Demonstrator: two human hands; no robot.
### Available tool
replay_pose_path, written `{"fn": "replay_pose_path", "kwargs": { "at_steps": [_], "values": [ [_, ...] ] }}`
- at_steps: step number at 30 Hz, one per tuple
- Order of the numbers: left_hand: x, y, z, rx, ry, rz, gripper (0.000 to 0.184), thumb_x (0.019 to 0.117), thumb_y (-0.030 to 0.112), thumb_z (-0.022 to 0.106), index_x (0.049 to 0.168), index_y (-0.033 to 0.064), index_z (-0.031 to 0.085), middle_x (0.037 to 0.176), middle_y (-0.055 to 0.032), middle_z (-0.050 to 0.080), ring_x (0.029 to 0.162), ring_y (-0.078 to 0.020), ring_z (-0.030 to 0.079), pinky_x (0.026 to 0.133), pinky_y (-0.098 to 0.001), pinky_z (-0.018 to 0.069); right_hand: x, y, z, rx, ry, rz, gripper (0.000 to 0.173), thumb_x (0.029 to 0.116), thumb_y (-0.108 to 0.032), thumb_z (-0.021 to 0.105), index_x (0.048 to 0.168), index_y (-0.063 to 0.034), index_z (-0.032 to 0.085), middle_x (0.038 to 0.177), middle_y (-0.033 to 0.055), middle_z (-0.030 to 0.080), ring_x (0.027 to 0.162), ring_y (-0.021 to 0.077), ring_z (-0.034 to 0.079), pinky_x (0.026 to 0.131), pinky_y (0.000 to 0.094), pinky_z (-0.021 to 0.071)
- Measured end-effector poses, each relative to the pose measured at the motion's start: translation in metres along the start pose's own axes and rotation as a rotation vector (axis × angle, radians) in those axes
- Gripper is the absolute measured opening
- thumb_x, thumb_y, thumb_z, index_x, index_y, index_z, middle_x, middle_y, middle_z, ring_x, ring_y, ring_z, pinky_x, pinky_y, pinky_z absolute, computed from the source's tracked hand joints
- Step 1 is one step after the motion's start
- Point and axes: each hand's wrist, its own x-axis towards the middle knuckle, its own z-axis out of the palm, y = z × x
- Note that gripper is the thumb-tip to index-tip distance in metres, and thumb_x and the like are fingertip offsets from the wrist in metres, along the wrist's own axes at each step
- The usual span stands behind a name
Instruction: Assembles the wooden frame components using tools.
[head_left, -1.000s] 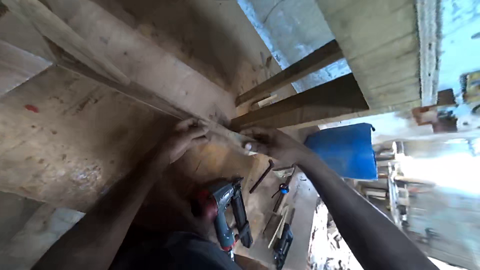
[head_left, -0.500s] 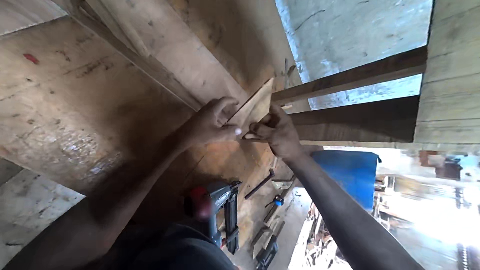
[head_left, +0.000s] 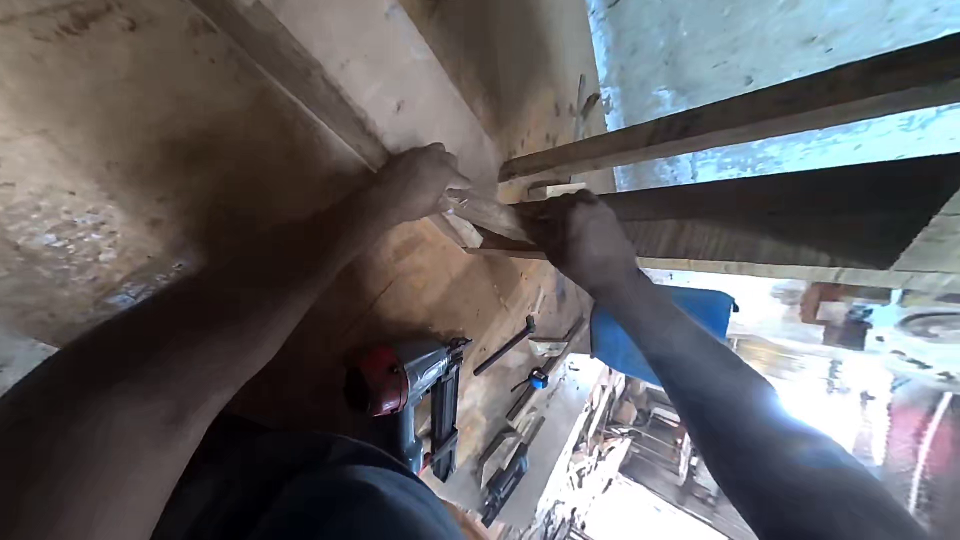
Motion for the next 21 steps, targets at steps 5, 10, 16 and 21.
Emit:
{"fn": "replay_pose_path", "kwargs": {
  "at_steps": [5,10,16,21],
  "values": [
    [-0.001,-0.011,0.013,-0.016,0.018,0.015,0.036,0.0934,0.023,0.073,0.129,0.0164,0.071,0.126,-0.0084,0.069,0.122,-0.0292,0.062,0.106,-0.0474,0.0496,0.013,0.001,0.009,-0.072,-0.112,-0.078,0.022,0.1009,-0.029,0.061,0.114,-0.0151,0.072,0.106,0.013,0.073,0.105,0.0355,0.069,0.091,0.0591,0.0549],
    [-0.001,-0.016,0.011,-0.002,-0.078,0.096,0.038,0.0929,0.021,0.073,0.131,0.0197,0.07,0.124,-0.0071,0.071,0.118,-0.0286,0.065,0.104,-0.0489,0.0502,0.009,0.007,0.004,-0.029,-0.102,-0.166,0.017,0.0974,-0.023,0.064,0.103,-0.0085,0.071,0.095,0.014,0.071,0.093,0.0348,0.07,0.082,0.058,0.0564],
    [-0.003,-0.014,0.018,0.053,-0.074,0.131,0.037,0.097,0.022,0.069,0.134,0.0165,0.068,0.126,-0.0101,0.069,0.122,-0.0313,0.063,0.107,-0.0472,0.0479,0.0,0.001,-0.001,-0.159,-0.239,-0.087,0.034,0.0908,-0.02,0.076,0.121,-0.0085,0.065,0.116,0.0183,0.067,0.114,0.0417,0.063,0.087,0.0602,0.056],
    [-0.008,-0.013,0.014,0.12,-0.054,0.203,0.035,0.1029,0.022,0.061,0.136,0.0132,0.064,0.126,-0.0115,0.068,0.122,-0.0313,0.062,0.108,-0.0452,0.0475,-0.001,-0.003,0.009,-0.202,-0.17,-0.098,0.023,0.0959,-0.015,0.067,0.117,-0.0062,0.065,0.112,0.018,0.068,0.11,0.0399,0.065,0.086,0.0569,0.057]
  ]
}}
